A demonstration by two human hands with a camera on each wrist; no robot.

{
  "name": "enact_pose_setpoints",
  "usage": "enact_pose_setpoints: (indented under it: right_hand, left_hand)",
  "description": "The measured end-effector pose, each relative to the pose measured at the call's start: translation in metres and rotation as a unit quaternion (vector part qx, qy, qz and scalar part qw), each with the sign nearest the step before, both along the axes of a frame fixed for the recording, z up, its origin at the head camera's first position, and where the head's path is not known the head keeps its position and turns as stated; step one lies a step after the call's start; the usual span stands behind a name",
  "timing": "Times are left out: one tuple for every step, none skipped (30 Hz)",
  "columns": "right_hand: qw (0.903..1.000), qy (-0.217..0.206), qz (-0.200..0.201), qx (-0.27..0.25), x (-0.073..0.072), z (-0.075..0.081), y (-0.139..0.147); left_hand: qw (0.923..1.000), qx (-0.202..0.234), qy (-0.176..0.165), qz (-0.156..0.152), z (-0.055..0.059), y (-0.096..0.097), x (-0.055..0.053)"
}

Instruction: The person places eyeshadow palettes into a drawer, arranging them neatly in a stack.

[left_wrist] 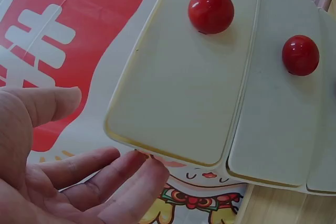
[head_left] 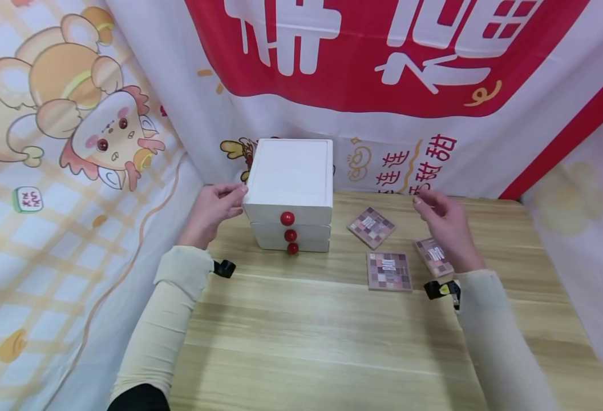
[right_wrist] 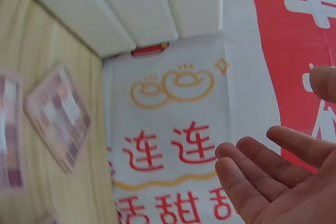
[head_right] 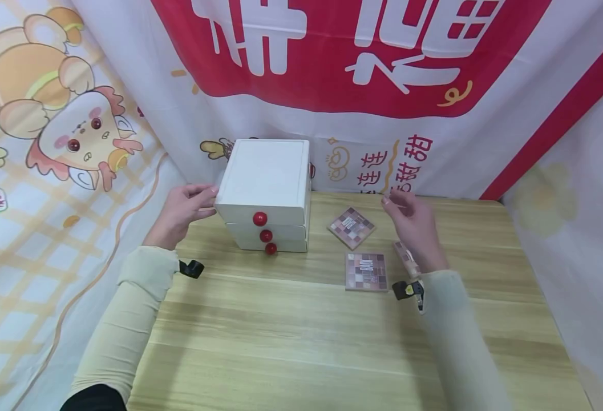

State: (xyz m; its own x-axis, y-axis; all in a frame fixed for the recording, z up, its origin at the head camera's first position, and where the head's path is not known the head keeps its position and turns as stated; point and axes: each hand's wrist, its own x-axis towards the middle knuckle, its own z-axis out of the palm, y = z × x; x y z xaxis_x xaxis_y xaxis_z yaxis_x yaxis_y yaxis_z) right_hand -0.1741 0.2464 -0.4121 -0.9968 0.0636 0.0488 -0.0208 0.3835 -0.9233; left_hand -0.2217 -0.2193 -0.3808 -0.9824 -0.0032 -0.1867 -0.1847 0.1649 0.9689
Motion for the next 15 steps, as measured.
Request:
enact_pose_setpoints:
  right_hand:
    - [0.9997, -0.002, -0.001, -0.022, 0.001, -0.001, -0.002]
    - [0.9989, -0.005, -0.001, -0.047, 0.002, -0.002, -0.005]
    - [0.9970, -0.008, -0.002, -0.077, 0.003, -0.003, -0.007]
    - [0.9945, -0.011, -0.001, -0.104, 0.004, -0.004, -0.009]
    - [0.9917, -0.012, 0.000, -0.128, 0.004, -0.005, -0.012]
    - [0.9886, -0.014, 0.002, -0.150, 0.005, -0.006, -0.014]
    - [0.9852, -0.018, 0.004, -0.170, 0.006, -0.007, -0.017]
    - [0.9824, -0.023, 0.004, -0.185, 0.007, -0.008, -0.019]
    - [0.9802, -0.027, 0.003, -0.196, 0.007, -0.009, -0.021]
    - [0.9784, -0.029, 0.004, -0.205, 0.007, -0.010, -0.024]
    - [0.9758, -0.031, 0.004, -0.216, 0.008, -0.012, -0.026]
    - [0.9734, -0.033, 0.004, -0.227, 0.008, -0.013, -0.028]
    - [0.9719, -0.033, 0.003, -0.233, 0.008, -0.015, -0.030]
    - [0.9704, -0.034, 0.001, -0.239, 0.008, -0.016, -0.032]
    - [0.9688, -0.033, 0.001, -0.246, 0.009, -0.018, -0.035]
  left_hand:
    - [1.0000, 0.001, 0.002, -0.003, 0.000, 0.000, 0.000]
    - [1.0000, 0.002, 0.004, -0.006, -0.001, 0.000, 0.000]
    - [0.9999, 0.003, 0.005, -0.008, -0.001, 0.000, 0.001]
    - [0.9999, 0.002, 0.007, -0.010, -0.002, 0.000, 0.001]
    - [0.9999, 0.002, 0.008, -0.011, -0.002, 0.000, 0.001]
    - [0.9999, 0.000, 0.010, -0.012, -0.003, 0.000, 0.000]
    - [0.9999, -0.002, 0.011, -0.012, -0.003, 0.000, 0.000]
    - [0.9998, -0.004, 0.013, -0.011, -0.004, 0.000, 0.000]
    - [0.9998, -0.007, 0.014, -0.009, -0.004, 0.000, 0.000]
    - [0.9998, -0.011, 0.015, -0.007, -0.005, 0.000, 0.000]
    - [0.9998, -0.014, 0.016, -0.005, -0.006, 0.000, 0.000]
    - [0.9997, -0.018, 0.019, -0.004, -0.006, 0.000, 0.000]
    - [0.9996, -0.019, 0.021, -0.003, -0.007, 0.001, 0.000]
    - [0.9995, -0.020, 0.023, -0.003, -0.008, 0.001, 0.000]
    - [0.9995, -0.022, 0.024, -0.005, -0.009, 0.001, -0.001]
